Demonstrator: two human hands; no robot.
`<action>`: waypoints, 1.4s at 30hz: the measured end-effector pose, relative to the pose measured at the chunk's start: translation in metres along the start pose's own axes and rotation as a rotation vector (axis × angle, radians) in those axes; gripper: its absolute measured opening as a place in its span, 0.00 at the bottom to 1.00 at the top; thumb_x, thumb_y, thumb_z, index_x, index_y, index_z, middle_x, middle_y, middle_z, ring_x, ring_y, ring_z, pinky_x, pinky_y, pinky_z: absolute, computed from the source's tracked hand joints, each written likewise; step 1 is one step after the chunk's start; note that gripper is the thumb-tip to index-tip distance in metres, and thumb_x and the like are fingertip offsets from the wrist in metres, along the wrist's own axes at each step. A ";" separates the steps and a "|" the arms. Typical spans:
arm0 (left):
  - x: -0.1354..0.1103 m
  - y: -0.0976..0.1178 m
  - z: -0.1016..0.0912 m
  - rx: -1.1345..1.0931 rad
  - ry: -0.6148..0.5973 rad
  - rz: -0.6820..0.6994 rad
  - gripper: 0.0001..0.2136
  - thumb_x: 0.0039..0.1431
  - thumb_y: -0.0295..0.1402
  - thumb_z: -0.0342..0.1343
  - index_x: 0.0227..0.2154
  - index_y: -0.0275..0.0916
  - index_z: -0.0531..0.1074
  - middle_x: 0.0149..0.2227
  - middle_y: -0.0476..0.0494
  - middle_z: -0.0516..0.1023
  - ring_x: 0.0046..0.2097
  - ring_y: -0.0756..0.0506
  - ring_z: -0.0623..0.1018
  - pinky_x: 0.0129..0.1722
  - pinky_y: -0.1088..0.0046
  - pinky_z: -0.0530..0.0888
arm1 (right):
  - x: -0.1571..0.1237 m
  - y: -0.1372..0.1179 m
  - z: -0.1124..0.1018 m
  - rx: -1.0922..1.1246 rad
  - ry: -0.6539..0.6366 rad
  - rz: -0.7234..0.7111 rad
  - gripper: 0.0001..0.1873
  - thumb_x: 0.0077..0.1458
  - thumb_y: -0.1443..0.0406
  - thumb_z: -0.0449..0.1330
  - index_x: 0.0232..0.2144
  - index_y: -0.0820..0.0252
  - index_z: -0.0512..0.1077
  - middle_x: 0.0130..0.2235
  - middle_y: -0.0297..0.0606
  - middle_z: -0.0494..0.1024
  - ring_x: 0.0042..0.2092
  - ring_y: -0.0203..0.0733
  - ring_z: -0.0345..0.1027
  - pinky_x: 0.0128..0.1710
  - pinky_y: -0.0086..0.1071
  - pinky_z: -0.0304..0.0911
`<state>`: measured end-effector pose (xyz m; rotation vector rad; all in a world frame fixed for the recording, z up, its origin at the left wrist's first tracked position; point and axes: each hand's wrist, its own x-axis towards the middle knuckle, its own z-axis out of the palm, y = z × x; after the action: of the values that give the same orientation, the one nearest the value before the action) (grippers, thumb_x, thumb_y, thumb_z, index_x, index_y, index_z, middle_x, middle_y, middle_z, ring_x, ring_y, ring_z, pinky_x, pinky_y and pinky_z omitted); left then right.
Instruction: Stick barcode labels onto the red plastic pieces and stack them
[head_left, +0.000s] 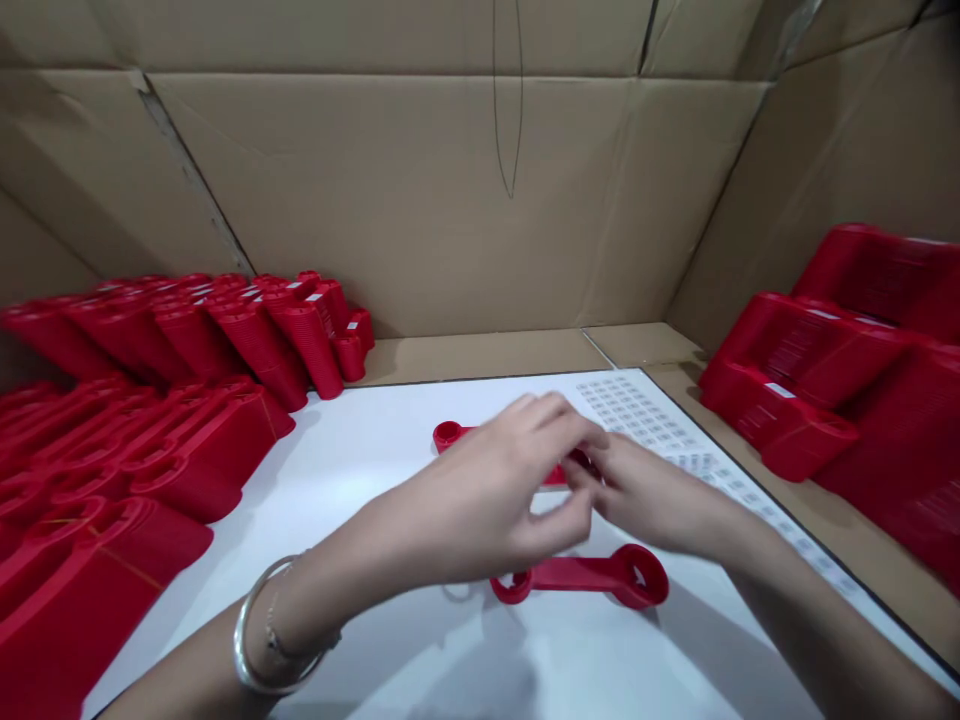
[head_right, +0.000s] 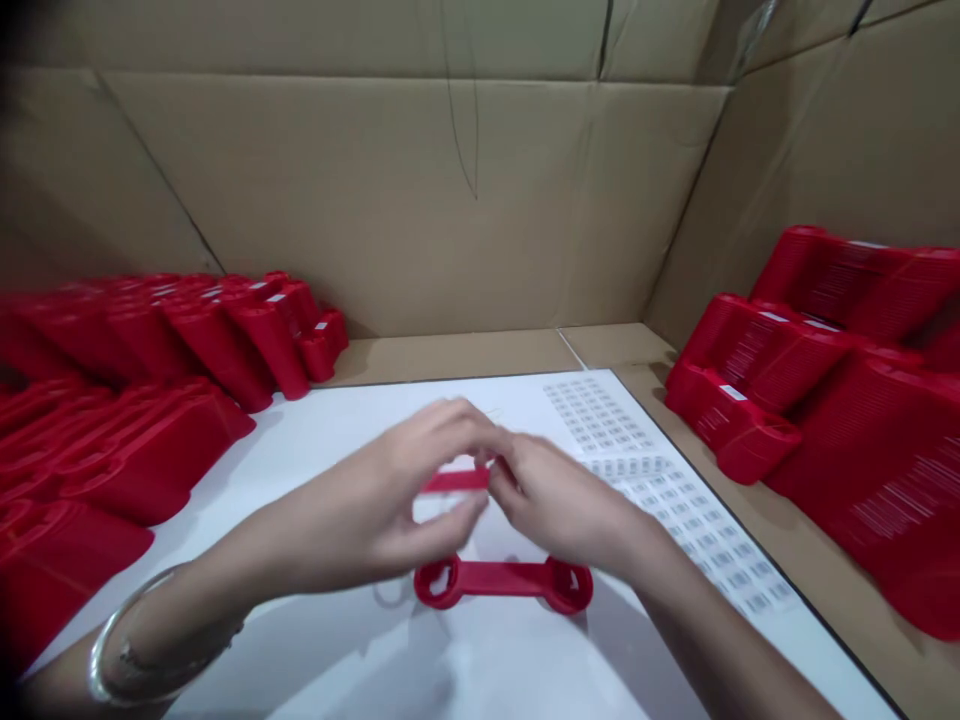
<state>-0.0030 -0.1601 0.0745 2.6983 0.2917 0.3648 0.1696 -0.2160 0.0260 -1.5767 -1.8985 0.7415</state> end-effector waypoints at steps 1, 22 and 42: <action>-0.001 0.000 0.007 0.036 -0.067 -0.018 0.15 0.56 0.33 0.53 0.46 0.36 0.64 0.44 0.42 0.68 0.44 0.45 0.69 0.42 0.71 0.68 | -0.016 0.002 0.008 0.006 0.013 0.067 0.08 0.56 0.68 0.47 0.35 0.59 0.65 0.37 0.35 0.72 0.37 0.37 0.65 0.35 0.30 0.59; 0.002 -0.010 0.095 0.401 -0.513 -0.084 0.08 0.56 0.33 0.54 0.35 0.33 0.66 0.37 0.40 0.70 0.36 0.41 0.72 0.29 0.66 0.71 | -0.096 0.035 0.051 -0.043 -0.007 0.280 0.10 0.58 0.62 0.50 0.42 0.54 0.62 0.43 0.39 0.67 0.43 0.41 0.62 0.43 0.34 0.60; -0.004 -0.036 0.079 0.164 -0.364 -0.059 0.18 0.62 0.46 0.41 0.31 0.36 0.67 0.31 0.44 0.71 0.30 0.47 0.69 0.27 0.72 0.63 | -0.052 0.034 0.032 -0.152 -0.217 0.241 0.12 0.52 0.56 0.57 0.31 0.59 0.63 0.38 0.36 0.66 0.40 0.41 0.58 0.38 0.34 0.56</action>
<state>0.0114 -0.1575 -0.0111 2.8388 0.3029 -0.1762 0.1776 -0.2642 -0.0244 -1.9112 -1.9779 0.9213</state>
